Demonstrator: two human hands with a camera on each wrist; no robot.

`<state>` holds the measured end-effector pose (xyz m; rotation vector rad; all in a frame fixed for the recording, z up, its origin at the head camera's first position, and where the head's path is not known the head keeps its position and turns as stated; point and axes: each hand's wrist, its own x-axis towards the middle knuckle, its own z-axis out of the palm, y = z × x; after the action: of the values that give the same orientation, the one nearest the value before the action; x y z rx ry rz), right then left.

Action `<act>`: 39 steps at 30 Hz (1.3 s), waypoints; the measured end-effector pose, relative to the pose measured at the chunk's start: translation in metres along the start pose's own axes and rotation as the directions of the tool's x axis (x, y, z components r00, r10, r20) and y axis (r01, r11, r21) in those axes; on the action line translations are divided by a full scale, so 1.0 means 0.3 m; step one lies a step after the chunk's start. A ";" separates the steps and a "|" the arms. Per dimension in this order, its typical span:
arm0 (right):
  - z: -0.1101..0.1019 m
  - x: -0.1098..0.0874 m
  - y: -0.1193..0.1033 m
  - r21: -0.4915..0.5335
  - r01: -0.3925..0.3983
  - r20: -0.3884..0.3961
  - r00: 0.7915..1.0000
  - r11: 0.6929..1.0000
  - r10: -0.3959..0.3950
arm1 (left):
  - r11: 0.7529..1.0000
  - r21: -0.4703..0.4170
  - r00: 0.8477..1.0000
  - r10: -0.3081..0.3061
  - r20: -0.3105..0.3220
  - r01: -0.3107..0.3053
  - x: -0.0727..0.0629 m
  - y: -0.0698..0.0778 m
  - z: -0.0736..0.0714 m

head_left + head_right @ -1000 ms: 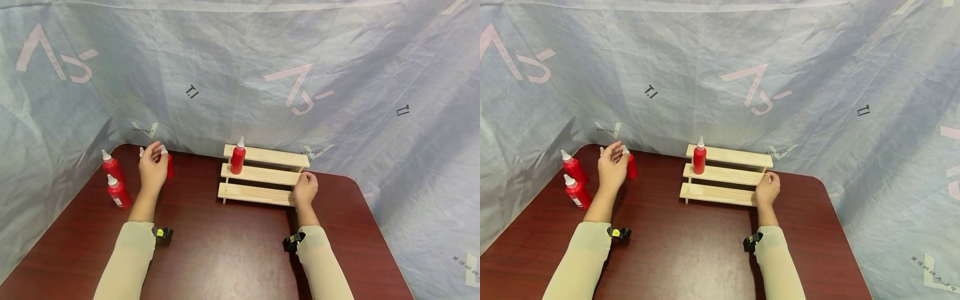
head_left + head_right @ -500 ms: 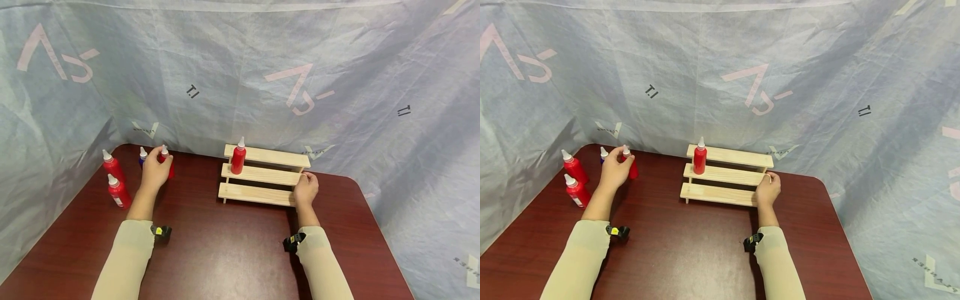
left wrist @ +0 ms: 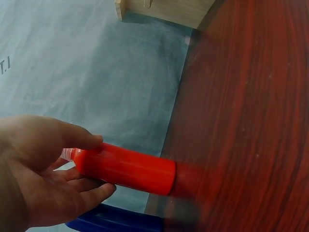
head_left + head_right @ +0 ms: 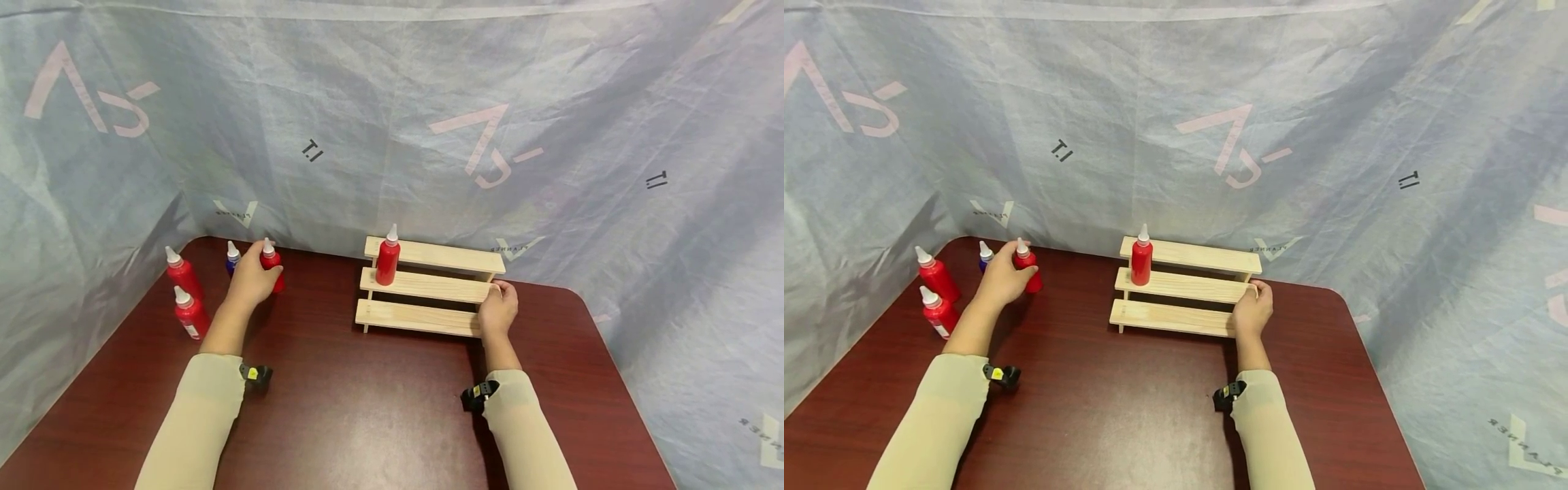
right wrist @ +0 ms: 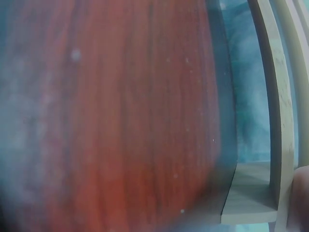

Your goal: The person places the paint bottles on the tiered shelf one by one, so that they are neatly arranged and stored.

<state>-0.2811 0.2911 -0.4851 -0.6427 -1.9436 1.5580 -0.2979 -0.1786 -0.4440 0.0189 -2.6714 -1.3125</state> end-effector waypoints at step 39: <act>-0.004 0.008 0.008 0.275 -0.076 0.039 0.997 0.959 0.068 | 0.996 -0.081 0.989 0.034 0.143 -0.023 -0.078 0.124 -0.014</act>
<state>-0.2820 0.2939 -0.4870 -0.5796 -1.6950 1.8506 -0.2719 -0.1571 -0.4155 -0.1283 -2.7225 -1.4630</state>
